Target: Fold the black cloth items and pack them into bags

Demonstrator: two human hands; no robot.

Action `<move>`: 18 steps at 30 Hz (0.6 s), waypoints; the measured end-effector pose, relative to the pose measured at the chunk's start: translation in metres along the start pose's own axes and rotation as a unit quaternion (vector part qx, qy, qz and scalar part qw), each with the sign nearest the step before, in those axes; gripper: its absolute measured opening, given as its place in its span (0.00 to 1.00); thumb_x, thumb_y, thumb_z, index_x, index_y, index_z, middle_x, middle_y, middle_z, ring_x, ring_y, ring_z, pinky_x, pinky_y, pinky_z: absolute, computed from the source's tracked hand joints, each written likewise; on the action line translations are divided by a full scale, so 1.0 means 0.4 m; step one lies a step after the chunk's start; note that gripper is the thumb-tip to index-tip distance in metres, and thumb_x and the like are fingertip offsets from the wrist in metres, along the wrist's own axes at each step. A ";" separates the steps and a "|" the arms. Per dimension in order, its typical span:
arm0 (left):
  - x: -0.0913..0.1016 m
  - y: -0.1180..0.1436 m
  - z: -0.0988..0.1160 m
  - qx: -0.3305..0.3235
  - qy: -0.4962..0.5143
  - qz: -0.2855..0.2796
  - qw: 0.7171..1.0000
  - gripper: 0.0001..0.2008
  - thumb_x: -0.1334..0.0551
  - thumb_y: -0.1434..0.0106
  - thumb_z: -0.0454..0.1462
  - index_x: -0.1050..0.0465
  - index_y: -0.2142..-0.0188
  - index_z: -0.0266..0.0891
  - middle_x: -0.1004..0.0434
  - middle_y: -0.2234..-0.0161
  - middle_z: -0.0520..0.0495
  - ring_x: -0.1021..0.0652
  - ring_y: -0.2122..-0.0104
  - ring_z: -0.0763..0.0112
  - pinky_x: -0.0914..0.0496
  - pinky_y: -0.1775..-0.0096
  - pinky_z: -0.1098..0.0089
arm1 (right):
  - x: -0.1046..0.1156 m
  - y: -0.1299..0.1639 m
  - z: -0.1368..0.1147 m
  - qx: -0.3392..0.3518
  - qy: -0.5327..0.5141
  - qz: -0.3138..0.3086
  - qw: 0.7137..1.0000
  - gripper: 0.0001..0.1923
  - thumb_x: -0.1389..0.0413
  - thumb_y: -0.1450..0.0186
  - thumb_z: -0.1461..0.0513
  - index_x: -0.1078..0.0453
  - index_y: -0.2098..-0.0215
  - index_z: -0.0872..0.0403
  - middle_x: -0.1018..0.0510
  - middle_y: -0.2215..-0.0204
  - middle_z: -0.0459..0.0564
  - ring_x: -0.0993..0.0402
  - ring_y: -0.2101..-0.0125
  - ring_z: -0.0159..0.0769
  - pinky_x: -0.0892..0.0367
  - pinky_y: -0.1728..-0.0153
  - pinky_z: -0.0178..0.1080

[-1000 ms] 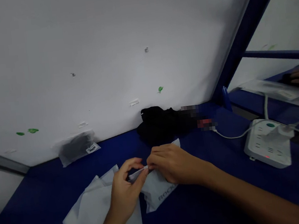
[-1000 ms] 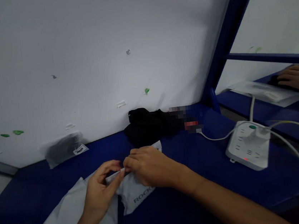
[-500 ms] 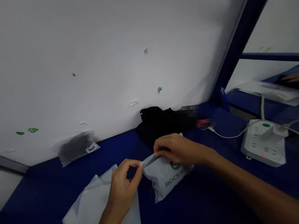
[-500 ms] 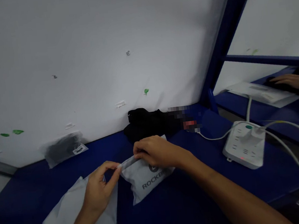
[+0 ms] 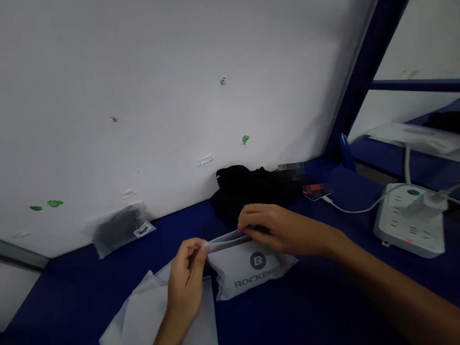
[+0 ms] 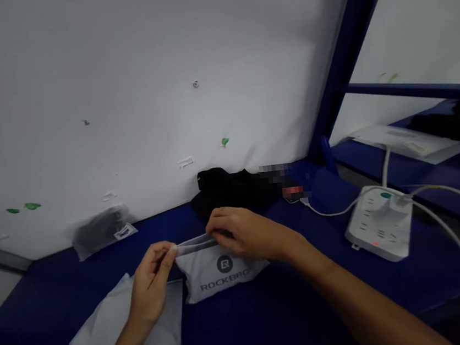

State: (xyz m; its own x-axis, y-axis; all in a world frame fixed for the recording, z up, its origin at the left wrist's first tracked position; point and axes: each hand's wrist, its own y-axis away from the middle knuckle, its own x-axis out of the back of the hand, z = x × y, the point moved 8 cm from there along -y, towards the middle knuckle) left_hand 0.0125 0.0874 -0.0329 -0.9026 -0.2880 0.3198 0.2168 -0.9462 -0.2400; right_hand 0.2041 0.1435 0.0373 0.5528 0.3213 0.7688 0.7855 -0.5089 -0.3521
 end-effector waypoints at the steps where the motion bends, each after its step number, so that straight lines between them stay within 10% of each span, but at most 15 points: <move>1: -0.004 0.002 0.002 -0.005 -0.003 -0.004 1.000 0.12 0.39 0.33 0.46 0.27 0.59 0.41 0.23 0.65 0.49 0.24 0.66 0.71 0.31 0.65 0.74 | -0.005 0.001 0.002 -0.001 0.006 -0.006 1.000 0.08 0.47 0.31 0.67 0.25 0.60 0.55 0.24 0.58 0.51 0.27 0.58 0.35 0.33 0.55 0.38; 11: -0.043 0.032 0.016 -0.029 -0.024 -0.051 0.998 0.10 0.41 0.31 0.44 0.26 0.58 0.42 0.21 0.62 0.47 0.22 0.61 0.67 0.29 0.59 0.70 | -0.028 0.041 0.080 -0.086 -0.013 -0.136 0.987 0.22 0.33 0.44 0.49 0.21 0.55 0.51 0.20 0.59 0.51 0.23 0.61 0.42 0.30 0.61 0.40; 18: -0.024 0.028 0.010 -0.037 -0.028 -0.003 0.999 0.12 0.39 0.33 0.46 0.25 0.59 0.41 0.21 0.63 0.46 0.22 0.62 0.66 0.28 0.61 0.69 | -0.068 0.035 0.068 -0.076 -0.069 -0.166 0.981 0.18 0.47 0.29 0.53 0.20 0.67 0.54 0.20 0.74 0.47 0.27 0.76 0.31 0.35 0.73 0.32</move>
State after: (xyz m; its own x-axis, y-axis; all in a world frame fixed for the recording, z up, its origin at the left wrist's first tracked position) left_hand 0.0252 0.0789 -0.0352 -0.8814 -0.2924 0.3710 0.1817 -0.9348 -0.3053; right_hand 0.2076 0.1493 -0.0033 0.3135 0.5887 0.7451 0.8840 -0.4674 -0.0027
